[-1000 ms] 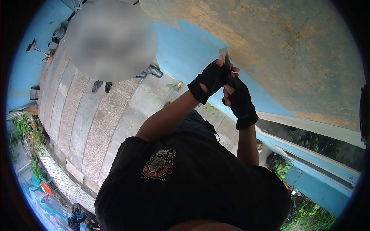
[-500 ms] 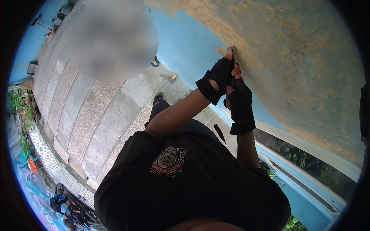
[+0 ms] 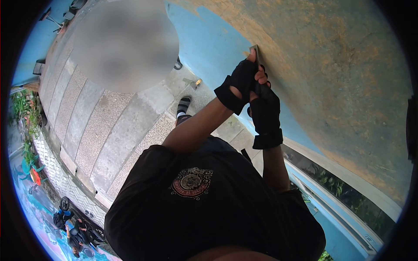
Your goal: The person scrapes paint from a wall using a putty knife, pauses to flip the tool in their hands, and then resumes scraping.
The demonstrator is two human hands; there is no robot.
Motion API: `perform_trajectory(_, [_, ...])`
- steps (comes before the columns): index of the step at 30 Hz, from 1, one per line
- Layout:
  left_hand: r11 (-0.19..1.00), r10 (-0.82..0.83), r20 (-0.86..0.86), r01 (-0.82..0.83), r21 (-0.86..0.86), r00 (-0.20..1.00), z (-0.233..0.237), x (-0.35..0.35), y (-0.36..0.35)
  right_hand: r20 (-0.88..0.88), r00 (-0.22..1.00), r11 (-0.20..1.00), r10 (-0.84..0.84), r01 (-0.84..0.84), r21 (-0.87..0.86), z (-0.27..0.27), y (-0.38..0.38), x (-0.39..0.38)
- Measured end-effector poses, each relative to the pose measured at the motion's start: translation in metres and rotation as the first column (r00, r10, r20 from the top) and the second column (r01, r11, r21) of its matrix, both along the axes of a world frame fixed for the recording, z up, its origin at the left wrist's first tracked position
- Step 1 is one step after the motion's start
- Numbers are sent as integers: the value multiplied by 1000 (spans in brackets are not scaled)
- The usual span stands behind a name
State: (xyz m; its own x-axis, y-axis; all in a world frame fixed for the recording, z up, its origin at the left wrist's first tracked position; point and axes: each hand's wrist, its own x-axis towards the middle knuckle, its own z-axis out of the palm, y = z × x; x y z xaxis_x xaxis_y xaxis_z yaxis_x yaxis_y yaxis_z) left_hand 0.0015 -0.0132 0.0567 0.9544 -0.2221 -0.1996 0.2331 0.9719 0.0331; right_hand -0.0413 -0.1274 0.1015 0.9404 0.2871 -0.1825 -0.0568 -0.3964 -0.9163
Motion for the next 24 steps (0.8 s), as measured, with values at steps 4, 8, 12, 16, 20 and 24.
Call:
perform_trajectory(4, [998, -53, 33, 52, 22, 998, 6, -3, -1, 201, 978, 989, 48, -19, -145, 8, 1, -7])
perform_trajectory(8, [994, -100, 74, 103, -47, 992, -3, -8, -3, 183, 983, 986, 31, 0, -170, 0, 1, -10])
perform_trajectory(12, [999, -52, 94, 52, 2, 994, -2, -4, -9, 187, 982, 986, 23, 9, -167, 3, -10, -12])
perform_trajectory(16, [996, 69, 77, -65, -58, 995, -10, 11, 13, 413, 895, 981, 169, -114, -155, -3, 18, 11])
perform_trajectory(20, [998, -48, 116, 44, 39, 992, -5, -1, 1, 377, 922, 985, 87, -23, -172, 5, 7, -7])
perform_trajectory(24, [998, -50, 121, 53, -21, 991, -7, 0, 11, 293, 949, 971, 115, -45, -234, 13, 12, -9])
